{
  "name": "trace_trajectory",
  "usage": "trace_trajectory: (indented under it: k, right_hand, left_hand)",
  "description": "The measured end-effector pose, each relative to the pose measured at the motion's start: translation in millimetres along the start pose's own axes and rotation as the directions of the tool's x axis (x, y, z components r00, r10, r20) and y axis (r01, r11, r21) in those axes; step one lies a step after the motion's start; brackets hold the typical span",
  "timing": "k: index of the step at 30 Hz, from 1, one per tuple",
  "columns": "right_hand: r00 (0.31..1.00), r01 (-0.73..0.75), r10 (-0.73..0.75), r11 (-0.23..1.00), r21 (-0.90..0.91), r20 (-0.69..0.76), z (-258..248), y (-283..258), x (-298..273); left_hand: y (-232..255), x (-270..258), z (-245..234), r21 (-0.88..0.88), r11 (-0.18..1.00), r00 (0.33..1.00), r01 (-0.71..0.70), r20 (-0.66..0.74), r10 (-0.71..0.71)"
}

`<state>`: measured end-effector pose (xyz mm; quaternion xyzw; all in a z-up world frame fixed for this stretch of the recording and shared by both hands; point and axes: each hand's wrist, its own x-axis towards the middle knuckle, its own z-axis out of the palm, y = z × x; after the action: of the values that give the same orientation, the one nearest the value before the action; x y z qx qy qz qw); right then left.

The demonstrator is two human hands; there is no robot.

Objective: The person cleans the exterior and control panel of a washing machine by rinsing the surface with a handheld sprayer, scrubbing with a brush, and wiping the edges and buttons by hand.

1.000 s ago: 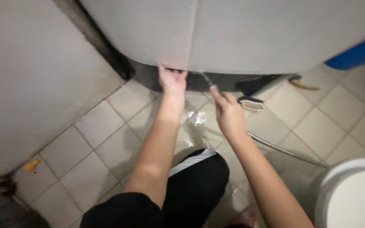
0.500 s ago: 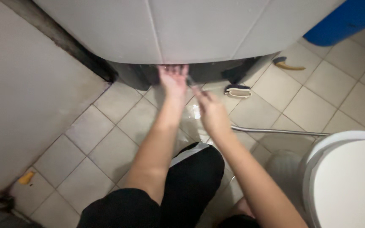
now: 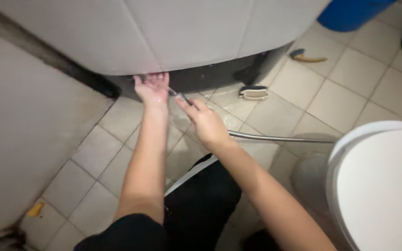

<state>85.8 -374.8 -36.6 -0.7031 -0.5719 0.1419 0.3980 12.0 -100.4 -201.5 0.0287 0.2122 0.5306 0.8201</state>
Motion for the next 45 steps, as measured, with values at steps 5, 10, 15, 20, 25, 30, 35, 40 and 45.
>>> trace_trajectory:
  k: [5, 10, 15, 20, 25, 30, 35, 40, 45]
  right_hand:
    - [0.979, -0.092, 0.089, 0.996, -0.006, -0.184, -7, 46, -11]
    - [0.940, -0.211, 0.165, 0.969, -0.129, -0.299, -46, 112, -23]
    - [0.957, -0.121, 0.087, 0.987, -0.105, -0.278, -106, 143, -26]
    - [0.828, -0.558, 0.560, 0.827, 0.067, -0.012, -173, 138, -31]
    - [0.769, -0.637, 0.637, 0.756, 0.150, 0.050, -204, 138, -40]
    - [0.876, -0.481, 0.482, 0.871, 0.098, 0.014, -186, 142, -39]
    - [0.948, -0.302, 0.311, 0.946, 0.119, -0.063, -182, 138, -33]
    - [0.940, -0.336, 0.342, 0.931, 0.141, -0.018, -191, 131, -29]
    - [0.957, -0.283, 0.288, 0.954, 0.095, -0.037, -198, 129, -31]
  left_hand:
    - [-64, -20, 18, 0.048, 0.999, 1.000, 0.001, -0.012, 0.000]
    - [-172, -61, 59, -0.068, 0.977, 0.978, 0.200, -0.052, -0.203]
    - [-245, -65, 63, -0.069, 0.924, 0.923, 0.375, 0.126, -0.365]
    - [-269, -62, 51, 0.064, 0.910, 0.890, 0.410, 0.191, -0.414]
    - [-287, -42, -10, 0.329, 0.885, 0.884, 0.330, 0.221, -0.412]
    - [-347, 4, -77, 0.428, 0.788, 0.877, 0.443, -0.022, -0.481]
    - [-355, 40, -96, 0.440, 0.822, 0.916, 0.363, -0.004, -0.402]
    - [-367, 24, -141, 0.958, 0.288, 1.000, 0.002, -0.006, 0.014]
    - [-378, -2, -177, 0.902, 0.010, 0.902, 0.431, -0.431, -0.008]
